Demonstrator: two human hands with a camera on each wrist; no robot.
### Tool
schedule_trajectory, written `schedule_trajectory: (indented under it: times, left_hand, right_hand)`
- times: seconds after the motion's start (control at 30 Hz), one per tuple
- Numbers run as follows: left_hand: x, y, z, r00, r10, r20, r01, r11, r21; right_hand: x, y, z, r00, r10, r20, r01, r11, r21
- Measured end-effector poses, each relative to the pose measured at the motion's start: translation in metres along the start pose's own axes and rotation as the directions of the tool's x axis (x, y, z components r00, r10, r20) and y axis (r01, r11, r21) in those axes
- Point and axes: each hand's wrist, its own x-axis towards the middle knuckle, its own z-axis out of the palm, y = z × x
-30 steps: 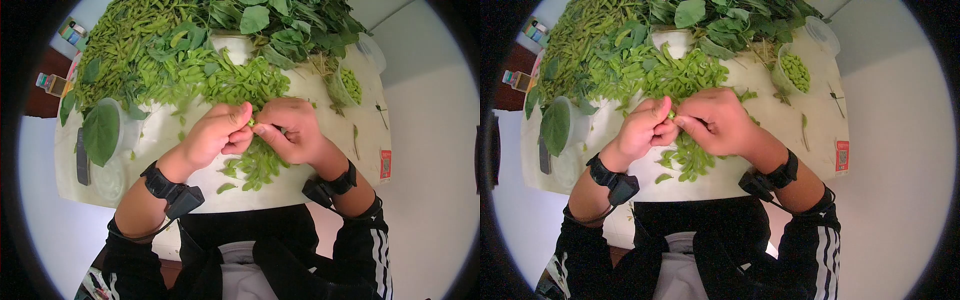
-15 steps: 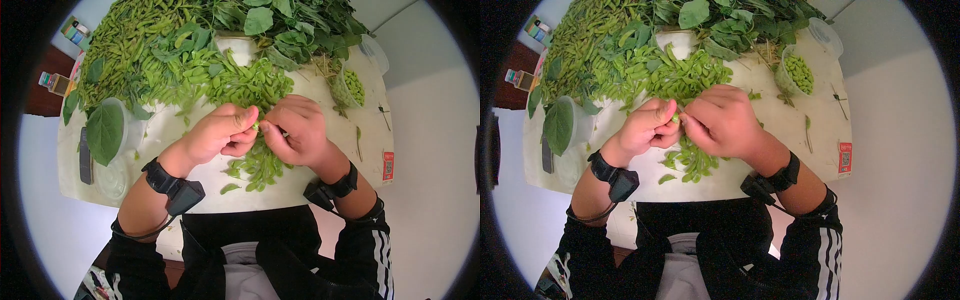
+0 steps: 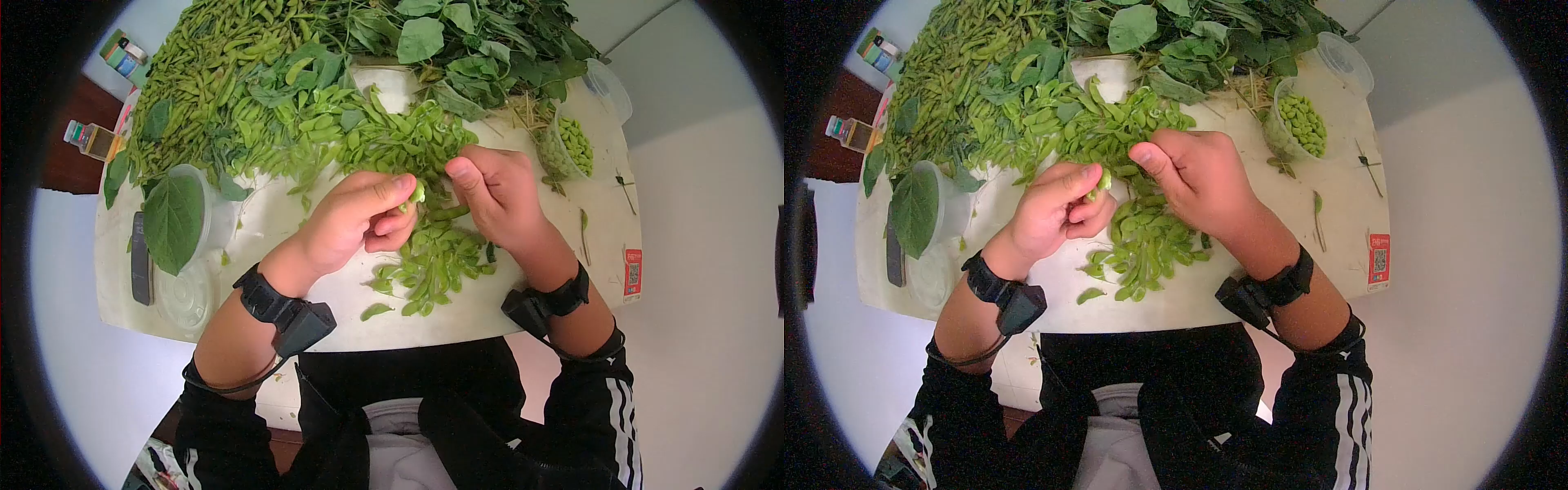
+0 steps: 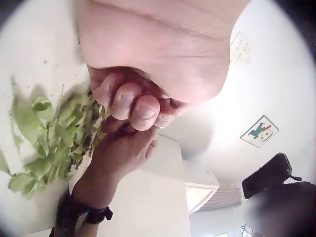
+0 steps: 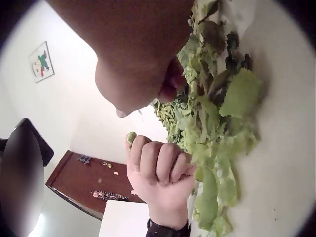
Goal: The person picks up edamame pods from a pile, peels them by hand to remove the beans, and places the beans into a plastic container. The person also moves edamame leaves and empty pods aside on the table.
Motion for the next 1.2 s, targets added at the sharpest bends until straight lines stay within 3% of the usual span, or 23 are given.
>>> schedule_trajectory:
  times: [0.07,0.17,0.23,0.27,0.5,0.6,0.67,0.8,0.83,0.9,1.03,1.1,1.13,1.17,1.2]
  left_hand:
    - [-0.001,-0.002,0.002,0.999,-0.007,-0.042,0.008,1.000,0.012]
    - [-0.001,-0.003,0.000,0.999,-0.016,-0.039,0.017,1.000,0.022]
    - [-0.001,-0.007,0.003,0.994,-0.031,-0.105,0.036,0.998,0.043]
    - [-0.002,-0.007,0.002,0.995,-0.066,-0.069,0.066,0.998,0.004]
    - [0.000,-0.006,0.011,0.985,-0.009,-0.170,0.029,0.993,0.113]
    - [-0.001,-0.003,0.008,0.983,0.006,-0.182,0.025,0.986,0.167]
    - [-0.003,0.000,0.001,0.977,0.105,-0.187,-0.052,0.963,0.266]
    - [-0.005,0.005,-0.001,0.935,0.196,-0.295,-0.102,0.947,0.305]
    - [-0.003,0.006,0.001,0.935,0.201,-0.293,-0.106,0.945,0.309]
    - [0.000,0.005,0.005,0.865,0.263,-0.427,-0.106,0.928,0.359]
    - [0.001,-0.002,0.002,0.862,0.325,-0.388,-0.123,0.879,0.461]
    - [0.003,-0.004,0.002,0.847,0.350,-0.401,-0.133,0.868,0.478]
    - [0.004,-0.007,0.000,0.844,0.355,-0.403,-0.135,0.867,0.480]
    - [0.005,-0.011,-0.003,0.843,0.385,-0.376,-0.149,0.838,0.524]
    - [0.005,-0.013,-0.003,0.843,0.411,-0.348,-0.162,0.809,0.565]
  right_hand:
    - [-0.002,0.001,0.001,0.999,0.011,0.052,-0.008,0.998,-0.063]
    - [-0.001,-0.004,0.007,0.997,-0.065,0.052,0.061,0.996,0.068]
    - [-0.003,-0.011,0.010,0.994,-0.086,0.068,0.060,0.945,0.321]
    - [-0.003,-0.011,0.010,0.990,-0.097,0.106,0.054,0.933,0.355]
    - [-0.004,-0.006,0.012,0.988,-0.134,0.076,0.103,0.941,0.324]
    - [-0.006,-0.009,0.009,0.998,-0.027,0.064,0.000,0.920,0.392]
    - [-0.005,-0.012,0.005,0.994,0.106,-0.022,-0.066,0.754,0.654]
    - [-0.001,-0.007,-0.006,0.992,0.106,-0.064,-0.026,0.680,0.733]
    - [0.000,-0.006,-0.006,0.992,0.102,-0.068,-0.020,0.681,0.732]
    - [0.001,-0.005,-0.007,0.983,0.180,-0.039,-0.096,0.682,0.725]
    - [0.000,-0.005,-0.017,0.969,0.227,-0.096,-0.104,0.730,0.675]
    - [0.003,-0.001,-0.028,0.981,0.049,-0.190,0.079,0.787,0.612]
    - [0.001,-0.009,-0.032,0.982,0.074,-0.173,0.015,0.885,0.465]
    - [0.002,-0.009,-0.031,0.983,0.073,-0.169,0.014,0.884,0.467]
    - [0.003,-0.009,-0.029,0.997,0.027,-0.077,0.007,0.909,0.416]
